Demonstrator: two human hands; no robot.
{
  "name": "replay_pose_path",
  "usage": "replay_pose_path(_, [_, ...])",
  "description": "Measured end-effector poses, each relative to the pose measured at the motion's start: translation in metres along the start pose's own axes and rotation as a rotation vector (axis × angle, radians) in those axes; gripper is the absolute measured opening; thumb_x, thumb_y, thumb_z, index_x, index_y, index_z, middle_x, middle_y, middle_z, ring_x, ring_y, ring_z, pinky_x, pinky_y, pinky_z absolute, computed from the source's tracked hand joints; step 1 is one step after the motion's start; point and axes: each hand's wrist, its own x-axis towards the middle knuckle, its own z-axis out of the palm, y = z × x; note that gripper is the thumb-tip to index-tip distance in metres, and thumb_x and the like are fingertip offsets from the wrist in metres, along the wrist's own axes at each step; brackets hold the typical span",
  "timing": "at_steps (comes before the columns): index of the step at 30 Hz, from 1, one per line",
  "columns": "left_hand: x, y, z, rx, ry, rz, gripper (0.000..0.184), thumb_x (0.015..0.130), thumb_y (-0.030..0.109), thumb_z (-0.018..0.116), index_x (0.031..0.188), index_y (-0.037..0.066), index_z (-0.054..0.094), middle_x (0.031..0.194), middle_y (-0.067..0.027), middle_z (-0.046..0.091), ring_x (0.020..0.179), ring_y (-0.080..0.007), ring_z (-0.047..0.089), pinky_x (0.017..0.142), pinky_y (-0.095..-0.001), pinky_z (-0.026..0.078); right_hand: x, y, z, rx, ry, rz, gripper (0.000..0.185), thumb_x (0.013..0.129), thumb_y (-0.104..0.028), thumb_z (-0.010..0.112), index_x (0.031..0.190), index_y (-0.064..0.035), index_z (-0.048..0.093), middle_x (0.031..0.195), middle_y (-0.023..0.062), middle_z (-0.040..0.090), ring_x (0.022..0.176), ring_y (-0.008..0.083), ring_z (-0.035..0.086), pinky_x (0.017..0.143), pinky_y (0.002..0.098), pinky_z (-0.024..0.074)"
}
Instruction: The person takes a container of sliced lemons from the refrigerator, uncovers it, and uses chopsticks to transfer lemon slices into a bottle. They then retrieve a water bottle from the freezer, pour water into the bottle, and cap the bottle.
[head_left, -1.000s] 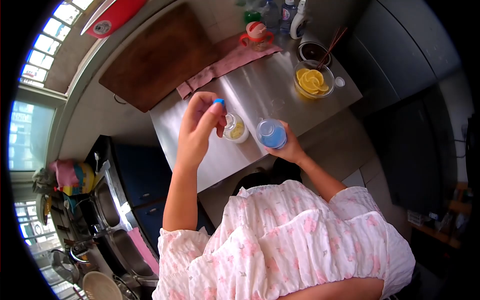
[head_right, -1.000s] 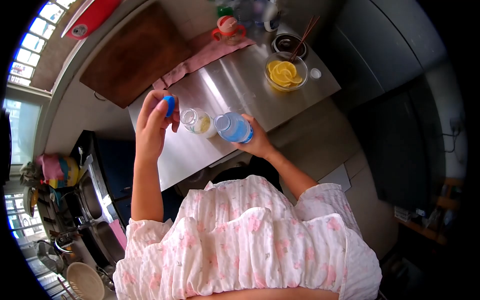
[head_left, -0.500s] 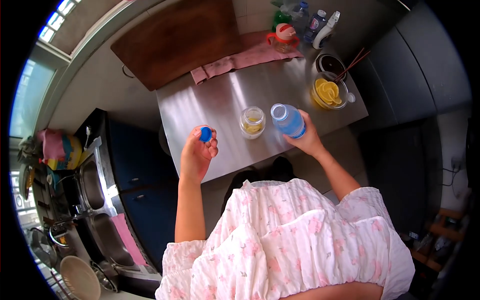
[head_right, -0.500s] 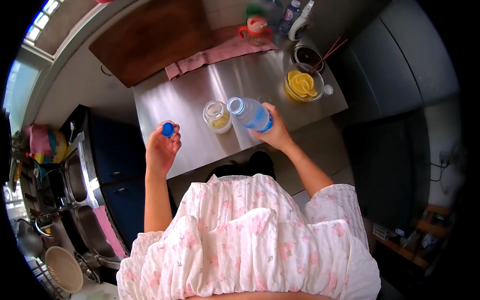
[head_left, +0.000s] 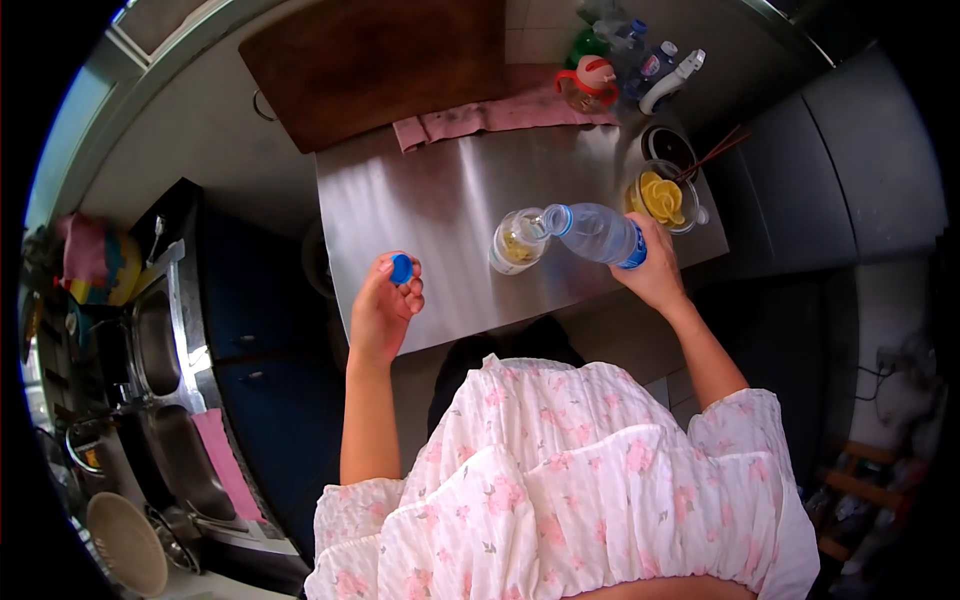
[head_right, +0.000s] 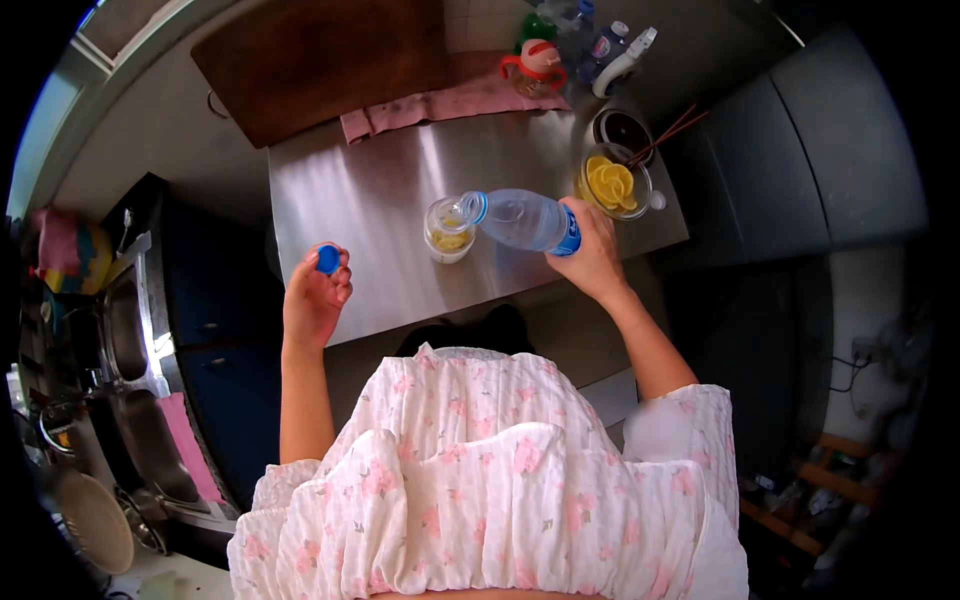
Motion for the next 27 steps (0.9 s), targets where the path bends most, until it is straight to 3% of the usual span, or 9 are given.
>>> replay_pose_path(27, [-0.019,-0.009,-0.012,-0.035,0.003,0.032,0.023,0.089,0.026,0.049,0.099,0.005,0.05,0.089,-0.0064,0.055,0.072,-0.0129,0.054,0.058,-0.024,0.042,0.009,-0.004,-0.031,-0.166,0.0,-0.085,0.066,0.057,-0.006,0.075,0.116,-0.0082,0.046,0.109,0.0134,0.054,0.104,0.0341,0.051,0.09,0.0424,0.0385])
